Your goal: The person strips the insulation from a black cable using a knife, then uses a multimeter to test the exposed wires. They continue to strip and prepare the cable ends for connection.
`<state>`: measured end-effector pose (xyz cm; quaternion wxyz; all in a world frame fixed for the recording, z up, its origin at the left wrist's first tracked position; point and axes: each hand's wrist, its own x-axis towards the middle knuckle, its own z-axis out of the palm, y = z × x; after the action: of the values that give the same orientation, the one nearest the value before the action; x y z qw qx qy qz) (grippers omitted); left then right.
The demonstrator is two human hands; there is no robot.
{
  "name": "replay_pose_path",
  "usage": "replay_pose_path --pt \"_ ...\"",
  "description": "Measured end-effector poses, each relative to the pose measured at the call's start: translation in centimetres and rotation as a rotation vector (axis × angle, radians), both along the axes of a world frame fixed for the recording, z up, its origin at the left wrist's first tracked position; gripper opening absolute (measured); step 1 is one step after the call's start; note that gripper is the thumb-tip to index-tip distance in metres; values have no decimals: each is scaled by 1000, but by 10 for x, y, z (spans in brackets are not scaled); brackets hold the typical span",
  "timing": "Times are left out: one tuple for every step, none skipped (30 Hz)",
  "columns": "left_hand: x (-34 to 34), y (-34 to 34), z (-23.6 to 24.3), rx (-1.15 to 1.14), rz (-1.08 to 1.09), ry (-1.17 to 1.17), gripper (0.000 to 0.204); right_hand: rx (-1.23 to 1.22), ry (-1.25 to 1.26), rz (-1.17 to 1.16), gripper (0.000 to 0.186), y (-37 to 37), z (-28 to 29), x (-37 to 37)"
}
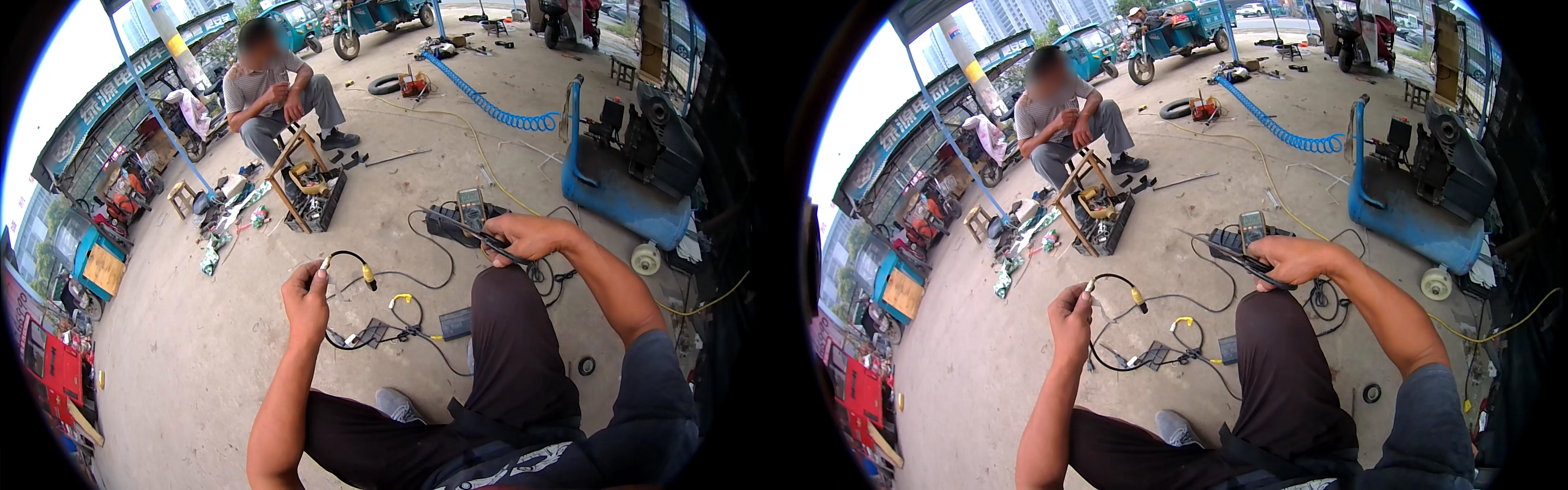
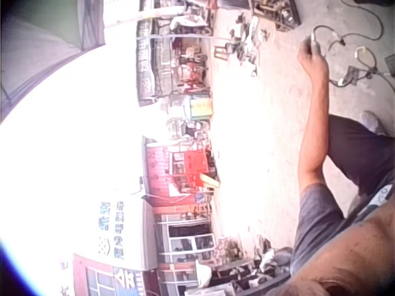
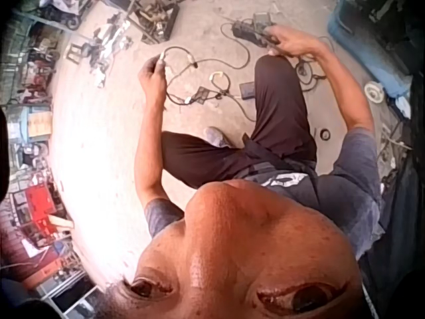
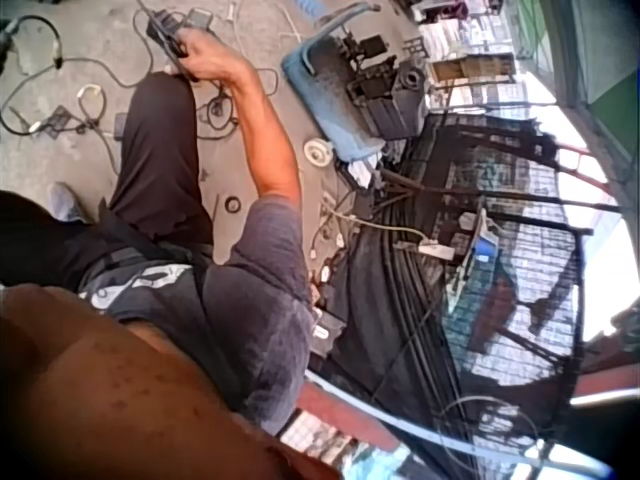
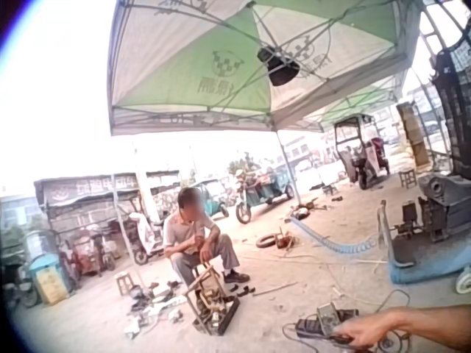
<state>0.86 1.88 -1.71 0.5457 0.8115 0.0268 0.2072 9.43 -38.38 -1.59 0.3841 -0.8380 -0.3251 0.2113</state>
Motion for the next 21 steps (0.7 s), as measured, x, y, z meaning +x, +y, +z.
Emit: replay_pose_path --pt "1 -2 1 2 2 2 18 20 -6 7 34 -1 0 0" --pt "1 -2 0 -3 -5 2 18 41 -7 19 37 2 0 -2" --pt "2 -1 0 -8 -13 1 18 10 8 6 38 3 3 -5" --pt "1 0 -2 -13 -21 1 19 -21 24 -8 39 4 9 -9" --pt "1 1 -2 -14 -22 4 18 -52 29 -22 39 5 18 -11" --pt "2 2 -4 -16 -24 7 18 -60 12 -16 40 5 21 -13" --pt "2 3 -4 -17 -26 9 18 -69 -6 -9 40 6 22 -16" --pt "3 3 -3 -4 -18 12 18 -74 -29 -6 41 5 24 -17" --pt "2 2 -2 9 -10 15 18 -36 -81 61 40 2 17 -13" --pt "3 1 0 21 -2 18 18 -40 -84 59 40 1 19 -11" --pt "3 3 -2 23 -4 -3 17 -44 -77 63 41 2 18 -12" --pt "3 4 -2 26 1 -2 17 -48 -69 66 41 4 19 -12" --pt "2 4 0 29 6 -1 17 -68 -52 56 41 6 23 -13" --pt "2 3 -1 25 7 5 17 -94 -30 43 41 6 28 -17" --pt "2 2 -2 12 -4 7 17 -120 -8 29 41 6 30 -18" --pt "3 1 -4 -1 -15 9 17 -104 10 33 40 6 26 -19" --pt "5 1 -1 -9 -27 -1 17 -83 15 36 40 4 25 -18" --pt "5 2 -2 -1 -25 7 17 -62 21 38 40 3 23 -16" --pt "5 3 -4 7 -24 15 17 -26 6 63 40 1 20 -16" --pt "4 5 -5 18 -17 23 17 12 -9 94 40 2 16 -15" --pt "5 6 -4 14 -18 14 17 51 -24 125 40 3 14 -13"
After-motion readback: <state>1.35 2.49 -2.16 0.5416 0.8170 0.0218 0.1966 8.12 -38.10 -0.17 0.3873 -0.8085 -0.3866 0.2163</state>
